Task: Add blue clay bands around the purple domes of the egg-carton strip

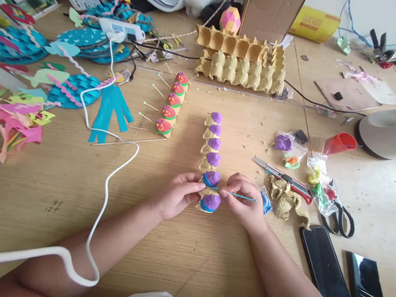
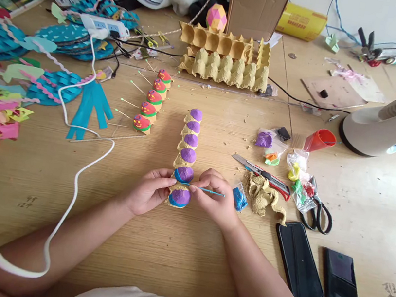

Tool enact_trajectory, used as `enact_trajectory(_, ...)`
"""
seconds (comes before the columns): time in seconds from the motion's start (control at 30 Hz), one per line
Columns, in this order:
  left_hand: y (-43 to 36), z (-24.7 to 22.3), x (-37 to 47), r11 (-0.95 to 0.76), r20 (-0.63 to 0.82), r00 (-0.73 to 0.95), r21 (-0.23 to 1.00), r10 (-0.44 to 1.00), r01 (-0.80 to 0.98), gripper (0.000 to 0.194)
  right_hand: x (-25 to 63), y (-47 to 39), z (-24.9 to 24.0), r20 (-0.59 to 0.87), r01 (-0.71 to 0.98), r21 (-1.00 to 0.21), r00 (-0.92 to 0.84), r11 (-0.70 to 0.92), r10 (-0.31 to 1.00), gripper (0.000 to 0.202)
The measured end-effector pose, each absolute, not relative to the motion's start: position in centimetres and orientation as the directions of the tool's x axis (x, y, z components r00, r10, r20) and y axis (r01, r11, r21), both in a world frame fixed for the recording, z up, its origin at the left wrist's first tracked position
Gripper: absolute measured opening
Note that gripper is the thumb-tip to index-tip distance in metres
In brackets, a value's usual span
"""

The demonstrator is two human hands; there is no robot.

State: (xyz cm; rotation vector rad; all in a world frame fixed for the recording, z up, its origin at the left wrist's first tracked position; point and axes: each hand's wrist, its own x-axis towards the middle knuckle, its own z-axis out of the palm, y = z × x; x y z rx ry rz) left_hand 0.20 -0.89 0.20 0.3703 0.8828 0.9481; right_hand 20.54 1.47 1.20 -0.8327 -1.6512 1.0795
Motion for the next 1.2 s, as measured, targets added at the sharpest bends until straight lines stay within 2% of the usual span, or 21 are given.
enact_trajectory(0.4,-1.0,0.2,0.1,0.553,-0.437,0.340,0.625,0.833,-0.550,0.020,20.3,1.4,1.1,0.402,0.131,-0.879,-0.311,0.458,0.861,0.011)
enact_trajectory(0.53,-1.0,0.2,0.2,0.554,-0.439,0.339,0.630,0.832,-0.544,0.024,20.4,1.4,1.1,0.416,0.120,-0.877,-0.298,0.466,0.859,0.012)
enact_trajectory(0.8,-1.0,0.1,0.2,0.547,-0.470,0.291,0.629,0.833,-0.552,0.026,20.5,1.4,1.0,0.296,0.080,-0.940,-0.299,0.333,0.907,0.017)
enact_trajectory(1.03,-1.1,-0.4,0.0,0.561,-0.460,0.331,0.575,0.824,-0.595,0.029,20.6,1.4,0.0,0.173,-0.137,-0.980,-0.220,0.145,0.960,0.022)
enact_trajectory(1.2,-0.9,-0.3,-0.1,0.560,-0.445,0.346,0.573,0.826,-0.598,0.033,20.6,1.3,-0.2,0.151,-0.147,-0.983,-0.281,0.113,0.948,0.020)
